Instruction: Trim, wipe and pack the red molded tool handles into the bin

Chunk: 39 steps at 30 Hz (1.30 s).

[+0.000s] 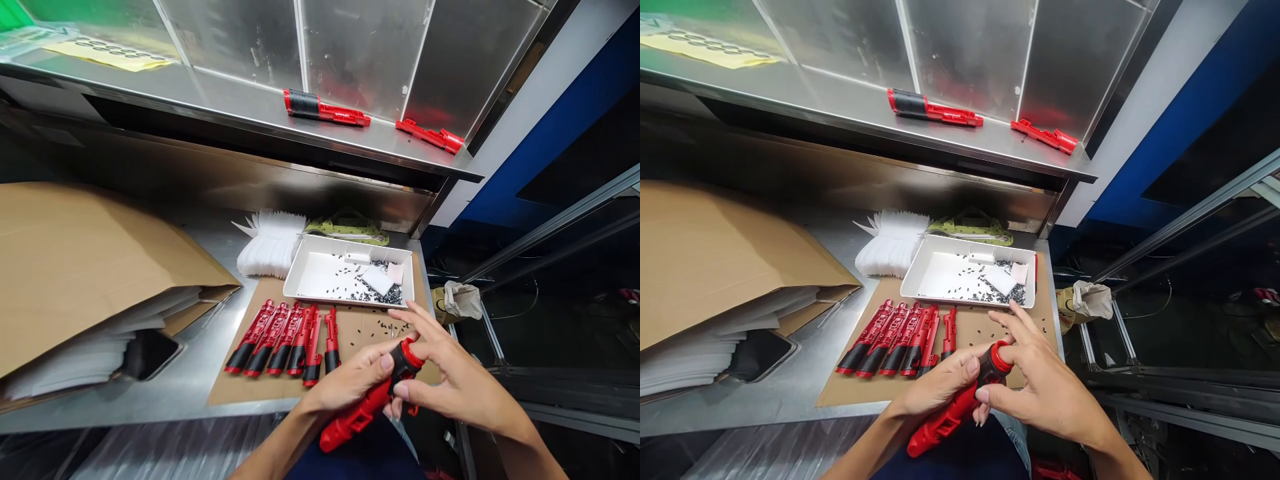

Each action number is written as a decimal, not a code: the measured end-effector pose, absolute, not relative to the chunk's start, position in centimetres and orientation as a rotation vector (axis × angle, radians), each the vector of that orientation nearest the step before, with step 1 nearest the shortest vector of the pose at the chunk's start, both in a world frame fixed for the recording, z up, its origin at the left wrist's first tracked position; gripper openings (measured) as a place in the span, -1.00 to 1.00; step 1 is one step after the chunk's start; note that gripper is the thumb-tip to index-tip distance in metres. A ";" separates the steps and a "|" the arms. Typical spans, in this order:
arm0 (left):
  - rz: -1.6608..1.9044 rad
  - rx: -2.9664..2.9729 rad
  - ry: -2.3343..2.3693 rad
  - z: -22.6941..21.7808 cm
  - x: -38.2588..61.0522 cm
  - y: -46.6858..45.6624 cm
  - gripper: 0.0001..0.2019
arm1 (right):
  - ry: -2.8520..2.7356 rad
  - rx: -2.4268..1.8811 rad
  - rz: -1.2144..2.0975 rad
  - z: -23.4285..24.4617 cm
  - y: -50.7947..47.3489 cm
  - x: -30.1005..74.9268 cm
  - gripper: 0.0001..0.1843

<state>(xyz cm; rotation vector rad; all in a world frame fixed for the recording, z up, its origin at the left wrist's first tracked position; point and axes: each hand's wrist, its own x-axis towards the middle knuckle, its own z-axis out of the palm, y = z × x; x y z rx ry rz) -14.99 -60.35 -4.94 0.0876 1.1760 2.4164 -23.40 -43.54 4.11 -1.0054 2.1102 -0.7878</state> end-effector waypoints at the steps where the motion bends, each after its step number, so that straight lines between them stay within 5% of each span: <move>1: 2.412 0.107 1.160 -4.9 -15.1 -60.3 -0.16 | 2.106 -0.993 -0.806 4.0 -43.6 -23.4 -0.78; 20: 2.428 0.046 1.089 -4.9 -15.6 -59.8 -0.43 | 1.864 -0.983 -1.046 2.7 -43.1 -24.9 -0.85; 26: 2.433 0.017 1.087 -4.4 -15.8 -60.0 -0.41 | 1.748 -0.971 -1.086 2.8 -43.2 -25.9 -0.85; 33: 2.443 -0.107 1.093 -4.6 -15.7 -60.2 -0.40 | 1.834 -0.995 -1.094 2.3 -42.9 -26.2 -0.58; 39: 2.409 -0.075 1.123 -5.3 -15.7 -60.1 -0.21 | 1.948 -0.974 -0.998 2.6 -43.1 -25.4 -0.58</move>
